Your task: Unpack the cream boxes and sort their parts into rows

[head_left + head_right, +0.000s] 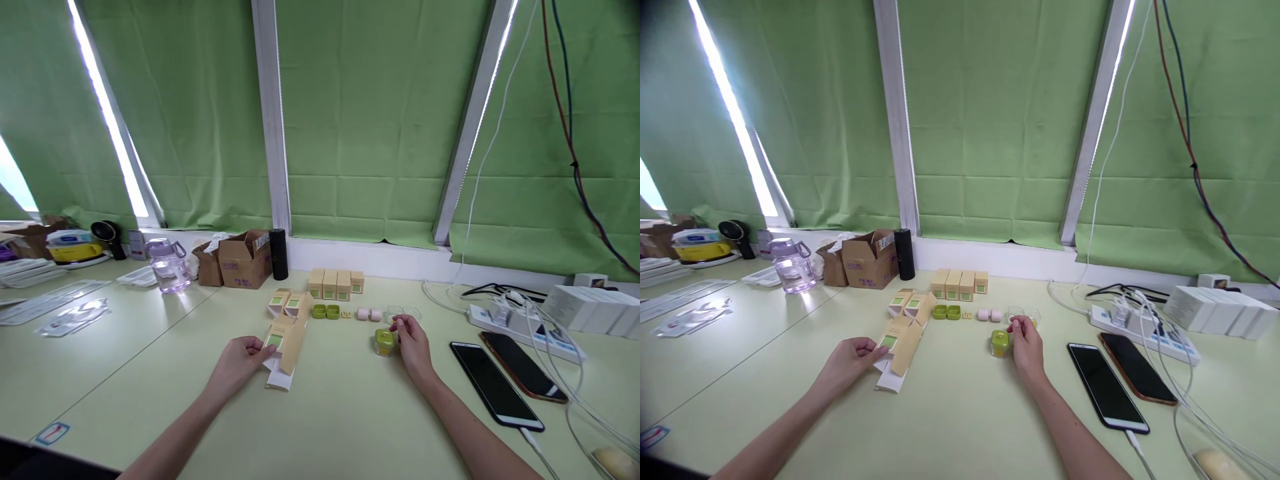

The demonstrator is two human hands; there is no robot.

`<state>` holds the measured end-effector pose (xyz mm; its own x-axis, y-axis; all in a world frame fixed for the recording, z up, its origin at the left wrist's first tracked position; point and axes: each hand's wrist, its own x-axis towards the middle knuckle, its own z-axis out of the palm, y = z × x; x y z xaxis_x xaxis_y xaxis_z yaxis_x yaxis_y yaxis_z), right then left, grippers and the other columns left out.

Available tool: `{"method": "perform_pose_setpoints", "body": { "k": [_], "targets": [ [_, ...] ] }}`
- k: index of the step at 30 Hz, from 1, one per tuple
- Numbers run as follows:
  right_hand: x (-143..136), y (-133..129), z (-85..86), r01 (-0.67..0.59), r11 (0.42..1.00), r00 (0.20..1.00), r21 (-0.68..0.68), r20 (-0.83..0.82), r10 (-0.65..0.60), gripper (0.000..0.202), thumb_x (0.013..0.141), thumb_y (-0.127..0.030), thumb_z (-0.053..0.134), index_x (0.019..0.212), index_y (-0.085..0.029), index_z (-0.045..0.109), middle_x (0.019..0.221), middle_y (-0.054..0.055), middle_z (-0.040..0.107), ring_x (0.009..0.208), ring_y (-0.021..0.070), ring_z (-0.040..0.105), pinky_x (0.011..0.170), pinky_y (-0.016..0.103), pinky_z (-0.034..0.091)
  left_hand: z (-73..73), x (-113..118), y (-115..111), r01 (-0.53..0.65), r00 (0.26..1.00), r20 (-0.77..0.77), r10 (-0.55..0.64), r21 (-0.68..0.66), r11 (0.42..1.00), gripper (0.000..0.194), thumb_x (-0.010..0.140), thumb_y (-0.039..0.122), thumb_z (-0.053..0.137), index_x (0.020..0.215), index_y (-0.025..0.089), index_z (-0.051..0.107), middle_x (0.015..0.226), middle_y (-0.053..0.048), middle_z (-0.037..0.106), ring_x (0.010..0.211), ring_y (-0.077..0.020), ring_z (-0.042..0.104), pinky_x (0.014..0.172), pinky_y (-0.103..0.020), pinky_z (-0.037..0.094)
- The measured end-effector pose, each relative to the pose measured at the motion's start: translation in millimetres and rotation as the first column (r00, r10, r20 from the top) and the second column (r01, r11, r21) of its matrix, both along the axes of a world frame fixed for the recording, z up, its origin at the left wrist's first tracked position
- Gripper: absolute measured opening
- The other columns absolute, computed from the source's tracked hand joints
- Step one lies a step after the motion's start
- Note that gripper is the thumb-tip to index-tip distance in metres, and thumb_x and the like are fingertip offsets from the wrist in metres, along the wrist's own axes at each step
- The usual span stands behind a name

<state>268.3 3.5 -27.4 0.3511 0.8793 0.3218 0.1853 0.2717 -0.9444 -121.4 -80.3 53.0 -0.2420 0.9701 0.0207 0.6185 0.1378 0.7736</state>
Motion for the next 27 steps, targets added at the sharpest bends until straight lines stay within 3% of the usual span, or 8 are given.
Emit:
{"method": "perform_pose_setpoints", "body": {
  "k": [11, 13, 15, 19, 20, 23, 25, 27],
  "targets": [
    [-0.3, 1.0, -2.5, -0.014, 1.000, 1.000, -0.004, 0.018, 0.014, 0.045, 0.088, -0.063, 0.056, 0.100, -0.021, 0.070, 0.081, 0.004, 0.072, 0.073, 0.0219, 0.061, 0.070, 0.033, 0.046, 1.5, -1.6, -1.8, 0.025, 0.971, -0.237, -0.026, -0.011, 1.000, 0.050, 0.079, 0.070, 0.059, 0.073, 0.023, 0.073, 0.079, -0.006, 0.077, 0.074, -0.0273, 0.067, 0.065, -0.030, 0.038],
    [-0.6, 0.6, -1.4, -0.012, 1.000, 1.000, -0.002, 0.014, 0.012, 0.046, 0.087, -0.063, 0.057, 0.100, -0.021, 0.071, 0.080, 0.004, 0.072, 0.073, 0.0219, 0.061, 0.069, 0.033, 0.046, 4.6, -4.1, -3.2, 0.046, 0.952, -0.305, -0.031, 0.042, 0.998, 0.049, 0.081, 0.070, 0.059, 0.076, 0.024, 0.076, 0.083, -0.007, 0.078, 0.079, -0.0292, 0.069, 0.072, -0.033, 0.040],
    [-1.0, 0.3, -0.5, -0.010, 1.000, 1.000, 0.001, 0.010, 0.010, 0.047, 0.087, -0.065, 0.058, 0.099, -0.021, 0.071, 0.080, 0.004, 0.072, 0.072, 0.0220, 0.061, 0.069, 0.033, 0.046, 9.6, -5.0, -5.0, 0.059, 0.912, -0.410, 0.020, 0.180, 0.982, 0.046, 0.083, 0.067, 0.060, 0.083, 0.024, 0.077, 0.083, -0.007, 0.079, 0.085, -0.0309, 0.068, 0.083, -0.038, 0.039],
    [-1.9, 0.2, 0.8, -0.013, 1.000, 1.000, 0.004, 0.000, 0.013, 0.048, 0.085, -0.066, 0.058, 0.097, -0.022, 0.071, 0.080, 0.004, 0.072, 0.073, 0.0222, 0.062, 0.070, 0.033, 0.047, 23.0, 11.0, -9.9, 0.170, 0.849, -0.505, 0.156, 0.540, 0.825, 0.029, 0.088, 0.050, 0.063, 0.093, 0.023, 0.074, 0.087, -0.007, 0.077, 0.093, -0.0308, 0.064, 0.093, -0.046, 0.035],
    [-2.2, 0.0, 1.1, -0.014, 1.000, 1.000, 0.003, -0.003, 0.014, 0.048, 0.085, -0.066, 0.058, 0.098, -0.022, 0.070, 0.080, 0.004, 0.072, 0.073, 0.0221, 0.062, 0.069, 0.033, 0.046, 26.4, 20.2, -11.3, 0.237, 0.853, -0.506, 0.127, 0.592, 0.770, 0.025, 0.089, 0.046, 0.064, 0.096, 0.023, 0.074, 0.087, -0.007, 0.077, 0.092, -0.0301, 0.063, 0.092, -0.047, 0.035],
    [-2.8, -0.6, 2.2, -0.023, 1.000, 1.000, -0.005, -0.007, 0.023, 0.045, 0.085, -0.064, 0.058, 0.097, -0.022, 0.070, 0.079, 0.003, 0.071, 0.071, 0.0213, 0.061, 0.068, 0.032, 0.046, 34.1, 59.1, -13.5, 0.474, 0.837, -0.537, -0.109, 0.610, 0.636, 0.020, 0.091, 0.033, 0.064, 0.108, 0.025, 0.071, 0.092, -0.007, 0.075, 0.099, -0.0297, 0.061, 0.092, -0.046, 0.042],
    [-3.2, -1.0, 2.8, -0.034, 0.999, 0.999, -0.013, -0.012, 0.034, 0.042, 0.085, -0.061, 0.059, 0.096, -0.022, 0.070, 0.079, 0.003, 0.071, 0.069, 0.0204, 0.060, 0.067, 0.032, 0.045, 34.3, 89.8, -10.9, 0.537, 0.819, -0.533, -0.212, 0.583, 0.610, 0.022, 0.091, 0.029, 0.065, 0.112, 0.026, 0.069, 0.097, -0.008, 0.074, 0.104, -0.0307, 0.060, 0.090, -0.045, 0.045],
    [-3.3, -1.2, 3.1, -0.050, 0.998, 0.999, -0.024, -0.021, 0.049, 0.039, 0.086, -0.059, 0.059, 0.096, -0.023, 0.069, 0.079, 0.002, 0.072, 0.064, 0.0190, 0.058, 0.064, 0.031, 0.044, 28.0, 119.2, -3.3, 0.570, 0.808, -0.506, -0.304, 0.538, 0.621, 0.027, 0.089, 0.026, 0.067, 0.116, 0.026, 0.068, 0.103, -0.009, 0.073, 0.108, -0.0320, 0.059, 0.091, -0.045, 0.047]
  ]
}}
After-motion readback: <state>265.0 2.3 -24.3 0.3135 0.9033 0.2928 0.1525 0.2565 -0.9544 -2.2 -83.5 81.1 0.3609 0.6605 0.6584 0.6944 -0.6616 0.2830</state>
